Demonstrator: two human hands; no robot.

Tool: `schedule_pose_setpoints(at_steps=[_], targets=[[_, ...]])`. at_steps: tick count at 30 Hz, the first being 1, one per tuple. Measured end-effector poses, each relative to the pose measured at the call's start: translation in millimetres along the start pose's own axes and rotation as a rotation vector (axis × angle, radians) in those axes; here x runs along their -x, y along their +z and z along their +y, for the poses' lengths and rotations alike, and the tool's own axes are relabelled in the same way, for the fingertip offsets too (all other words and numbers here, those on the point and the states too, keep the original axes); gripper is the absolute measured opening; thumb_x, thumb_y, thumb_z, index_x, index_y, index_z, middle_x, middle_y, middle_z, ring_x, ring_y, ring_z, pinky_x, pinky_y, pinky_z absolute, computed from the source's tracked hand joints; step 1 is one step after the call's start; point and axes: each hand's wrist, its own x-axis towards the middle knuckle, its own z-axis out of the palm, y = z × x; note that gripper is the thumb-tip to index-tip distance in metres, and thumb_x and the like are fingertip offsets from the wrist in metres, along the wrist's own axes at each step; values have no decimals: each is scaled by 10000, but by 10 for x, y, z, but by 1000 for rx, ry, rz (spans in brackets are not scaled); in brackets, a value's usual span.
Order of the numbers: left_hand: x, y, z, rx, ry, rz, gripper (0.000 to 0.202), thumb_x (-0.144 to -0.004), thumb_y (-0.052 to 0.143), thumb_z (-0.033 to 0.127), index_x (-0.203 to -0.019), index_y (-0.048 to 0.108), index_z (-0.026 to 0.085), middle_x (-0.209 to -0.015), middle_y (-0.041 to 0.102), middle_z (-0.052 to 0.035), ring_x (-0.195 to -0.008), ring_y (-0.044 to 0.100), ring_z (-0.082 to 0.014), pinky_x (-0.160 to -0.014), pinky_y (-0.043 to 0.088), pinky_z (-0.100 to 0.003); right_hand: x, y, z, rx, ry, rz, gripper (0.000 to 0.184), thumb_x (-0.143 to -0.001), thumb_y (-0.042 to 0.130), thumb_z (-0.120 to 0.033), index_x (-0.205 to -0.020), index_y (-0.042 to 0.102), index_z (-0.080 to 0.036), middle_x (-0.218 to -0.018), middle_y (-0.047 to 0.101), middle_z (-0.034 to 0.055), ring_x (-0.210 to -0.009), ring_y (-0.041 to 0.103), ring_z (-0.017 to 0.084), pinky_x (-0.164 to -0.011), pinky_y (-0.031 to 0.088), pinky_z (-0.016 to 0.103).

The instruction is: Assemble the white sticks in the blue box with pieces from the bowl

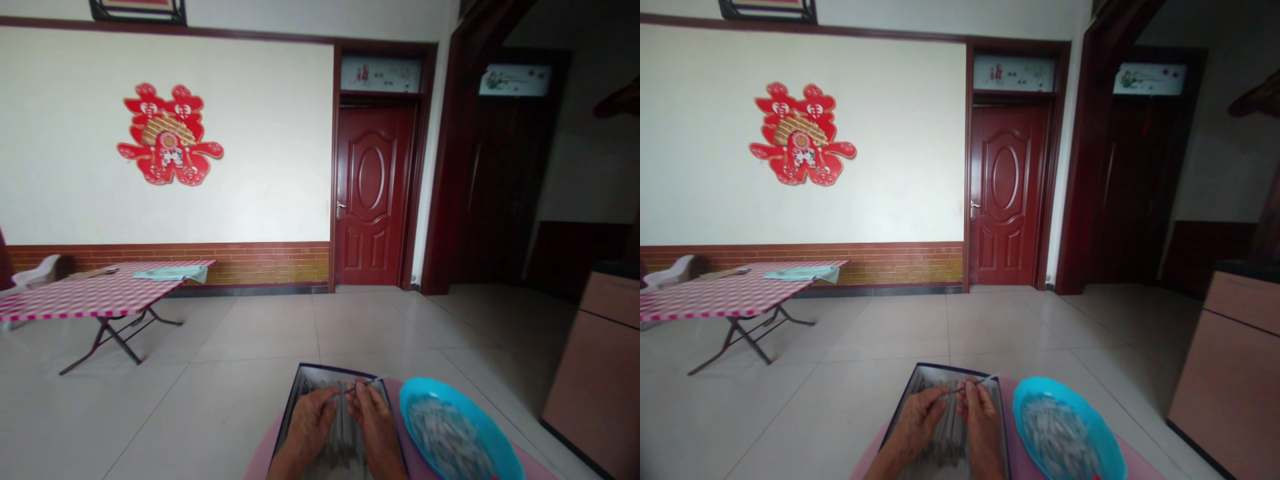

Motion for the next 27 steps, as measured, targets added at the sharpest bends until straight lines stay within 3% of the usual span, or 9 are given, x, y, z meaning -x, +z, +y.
schedule_pose_setpoints(at_steps=[6,10,14,18,20,25,27], targets=[[-26,-58,167,70,17,-20,287,-859,506,346,-1052,706,274,-1006,727,-47,-911,671,-204,-853,507,-277,99,54,10,88,0,-112,436,-661,664,-557,-911,671,-200,-1029,683,60,-964,627,238,-701,516,287],[-54,-98,274,41,-63,-40,283,-862,464,274,-942,735,261,-916,741,-35,-819,674,-181,-783,490,-243,120,78,59,61,55,-190,456,-673,679,-536,-964,671,-185,-1087,668,88,-967,625,243,-688,513,294],[-67,-107,321,-114,-164,-33,322,-827,439,216,-652,710,214,-604,667,2,-560,586,-131,-551,389,-205,53,34,54,-72,66,-24,557,-639,695,-562,-1065,619,-212,-1049,686,61,-865,644,205,-629,514,275],[-70,-100,344,-211,-201,-37,319,-788,445,177,-549,656,196,-504,574,24,-495,508,-106,-504,307,-209,-29,-28,28,-207,55,101,532,-558,774,-498,-964,602,-201,-896,710,18,-740,645,156,-597,513,237],[-66,-101,339,-195,-186,-48,316,-803,446,193,-580,670,196,-531,592,17,-513,518,-110,-523,325,-210,-47,-38,24,-223,69,120,525,-548,791,-465,-952,586,-201,-856,713,11,-727,649,151,-596,516,232],[-35,-77,225,-27,-134,-36,290,-841,480,297,-990,696,172,-722,689,-28,-619,584,-144,-620,423,-228,-24,-14,-4,-167,58,128,450,-586,757,-480,-892,591,-195,-860,712,27,-770,655,165,-612,517,240],[-28,-62,169,28,-140,-30,303,-832,491,288,-1026,681,154,-727,692,-33,-618,583,-147,-624,439,-234,-2,5,-27,-94,33,104,403,-615,726,-499,-846,609,-191,-865,706,31,-803,650,176,-635,518,249]])
